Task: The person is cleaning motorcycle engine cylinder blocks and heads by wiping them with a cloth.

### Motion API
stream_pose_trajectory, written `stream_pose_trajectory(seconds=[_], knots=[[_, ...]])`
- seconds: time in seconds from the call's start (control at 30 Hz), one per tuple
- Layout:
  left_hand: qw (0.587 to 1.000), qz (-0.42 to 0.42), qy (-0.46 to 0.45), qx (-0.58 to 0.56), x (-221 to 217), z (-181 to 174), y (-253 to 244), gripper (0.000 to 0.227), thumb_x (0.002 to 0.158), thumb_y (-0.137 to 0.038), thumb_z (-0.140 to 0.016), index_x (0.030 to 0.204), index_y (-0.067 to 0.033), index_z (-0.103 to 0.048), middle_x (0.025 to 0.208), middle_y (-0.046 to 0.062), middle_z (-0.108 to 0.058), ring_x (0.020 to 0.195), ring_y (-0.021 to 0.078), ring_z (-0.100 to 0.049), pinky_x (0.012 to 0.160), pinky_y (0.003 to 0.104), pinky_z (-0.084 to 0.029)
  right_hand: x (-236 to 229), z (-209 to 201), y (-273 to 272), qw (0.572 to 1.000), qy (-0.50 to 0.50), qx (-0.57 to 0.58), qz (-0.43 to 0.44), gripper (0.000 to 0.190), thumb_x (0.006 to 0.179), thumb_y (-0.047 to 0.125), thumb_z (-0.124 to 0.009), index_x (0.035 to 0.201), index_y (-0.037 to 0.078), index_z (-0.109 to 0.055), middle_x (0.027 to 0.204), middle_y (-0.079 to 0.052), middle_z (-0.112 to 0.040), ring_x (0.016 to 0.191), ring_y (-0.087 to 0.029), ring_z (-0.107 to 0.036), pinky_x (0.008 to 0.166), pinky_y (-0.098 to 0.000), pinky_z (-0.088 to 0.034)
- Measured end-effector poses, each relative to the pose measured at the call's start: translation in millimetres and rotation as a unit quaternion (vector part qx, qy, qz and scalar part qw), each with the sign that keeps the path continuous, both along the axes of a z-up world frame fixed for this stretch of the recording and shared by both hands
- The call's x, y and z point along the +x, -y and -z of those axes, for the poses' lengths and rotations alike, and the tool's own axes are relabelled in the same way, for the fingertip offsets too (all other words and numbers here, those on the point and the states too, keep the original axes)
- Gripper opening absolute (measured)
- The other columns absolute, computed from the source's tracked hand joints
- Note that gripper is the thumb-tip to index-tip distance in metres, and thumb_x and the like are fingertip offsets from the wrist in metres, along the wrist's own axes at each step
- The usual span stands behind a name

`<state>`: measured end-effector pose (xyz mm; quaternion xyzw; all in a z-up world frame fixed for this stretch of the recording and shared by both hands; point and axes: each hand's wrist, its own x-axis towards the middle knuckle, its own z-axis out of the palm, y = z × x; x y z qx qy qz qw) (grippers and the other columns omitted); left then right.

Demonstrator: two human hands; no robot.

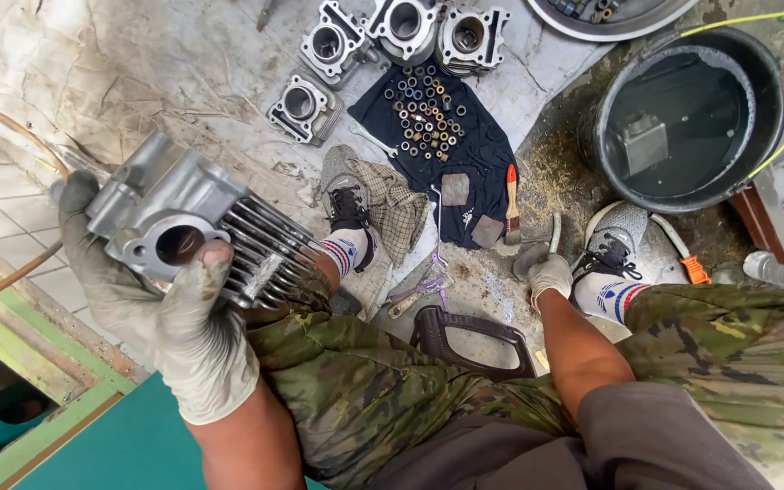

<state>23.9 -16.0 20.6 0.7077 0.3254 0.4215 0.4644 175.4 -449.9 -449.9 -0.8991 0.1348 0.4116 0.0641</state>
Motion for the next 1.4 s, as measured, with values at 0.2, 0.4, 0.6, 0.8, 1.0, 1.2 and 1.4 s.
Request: stream_pose_trajectory(seconds=[0.2,0.4,0.6,0.8,1.0,1.2,1.4], knots=[[0.997,0.022,-0.046,0.055,14.6,4.2,4.1,0.088,0.087,-0.039,-0.076,0.158,-0.0009,-0.038,0.162,0.013,-0.039,0.158,0.0251,-0.036,0.141,0.046,-0.030,-9.9,-62.6,-45.0,0.994,0.027,0.077,0.073,0.017,0.079,0.010,-0.065,0.078,0.027,-0.062,0.082,0.006,-0.067,0.079,-0.020,-0.068,0.072,-0.0430,-0.053],[0.998,0.012,-0.053,0.020,32.8,6.9,12.3,0.097,0.075,-0.052,-0.077,0.152,-0.0030,-0.043,0.161,0.019,-0.032,0.158,0.0152,-0.019,0.136,0.035,-0.015,-7.7,34.5,-40.8,0.714,0.108,0.188,0.665,0.026,0.089,0.041,-0.050,0.089,0.018,-0.061,0.083,-0.004,-0.056,0.076,-0.019,-0.057,0.065,-0.0351,-0.048],[0.998,0.053,0.000,-0.018,35.5,19.5,9.4,0.098,0.074,-0.042,-0.084,0.153,-0.0034,-0.040,0.143,0.014,-0.047,0.137,0.0235,-0.050,0.119,0.033,-0.045,-9.0,-29.4,-20.9,0.995,-0.090,-0.009,-0.039,0.050,0.074,0.029,-0.067,0.123,0.016,-0.071,0.135,-0.017,-0.051,0.126,-0.039,-0.058,0.107,-0.0418,-0.049],[0.994,0.082,-0.003,0.076,31.7,24.9,5.1,0.089,0.082,-0.032,-0.083,0.152,0.0022,-0.041,0.151,0.020,-0.047,0.142,0.0348,-0.054,0.123,0.045,-0.049,-30.8,19.3,5.4,0.966,0.022,0.182,0.180,0.014,0.074,0.014,-0.068,0.087,0.018,-0.067,0.073,-0.006,-0.069,0.062,-0.022,-0.063,0.054,-0.0353,-0.053],[0.993,0.086,-0.017,0.077,29.7,26.0,9.3,0.083,0.086,-0.029,-0.086,0.152,-0.0049,-0.043,0.149,0.013,-0.046,0.142,0.0281,-0.049,0.122,0.042,-0.045,11.3,-90.0,-40.5,0.998,-0.057,0.026,0.002,0.061,0.100,0.055,-0.039,0.145,0.017,-0.056,0.167,-0.024,-0.014,0.127,-0.053,-0.056,0.122,-0.0412,-0.033],[0.989,0.050,-0.052,0.133,44.6,18.8,19.6,0.090,0.081,-0.042,-0.081,0.150,0.0006,-0.043,0.151,0.020,-0.049,0.147,0.0338,-0.046,0.130,0.049,-0.039,23.8,-31.0,-25.9,0.975,0.017,0.077,-0.210,0.041,0.089,0.020,-0.063,0.129,0.029,-0.056,0.127,-0.017,-0.062,0.096,-0.049,-0.070,0.078,-0.0580,-0.055],[0.990,0.056,-0.065,0.112,55.1,18.0,27.7,0.092,0.080,-0.043,-0.081,0.152,-0.0002,-0.042,0.152,0.017,-0.049,0.149,0.0314,-0.047,0.130,0.048,-0.043,30.4,14.9,-27.1,0.955,-0.002,-0.002,-0.297,0.045,0.096,0.003,-0.044,0.134,0.024,-0.056,0.176,-0.008,0.001,0.100,-0.039,-0.075,0.074,-0.0577,-0.061]])
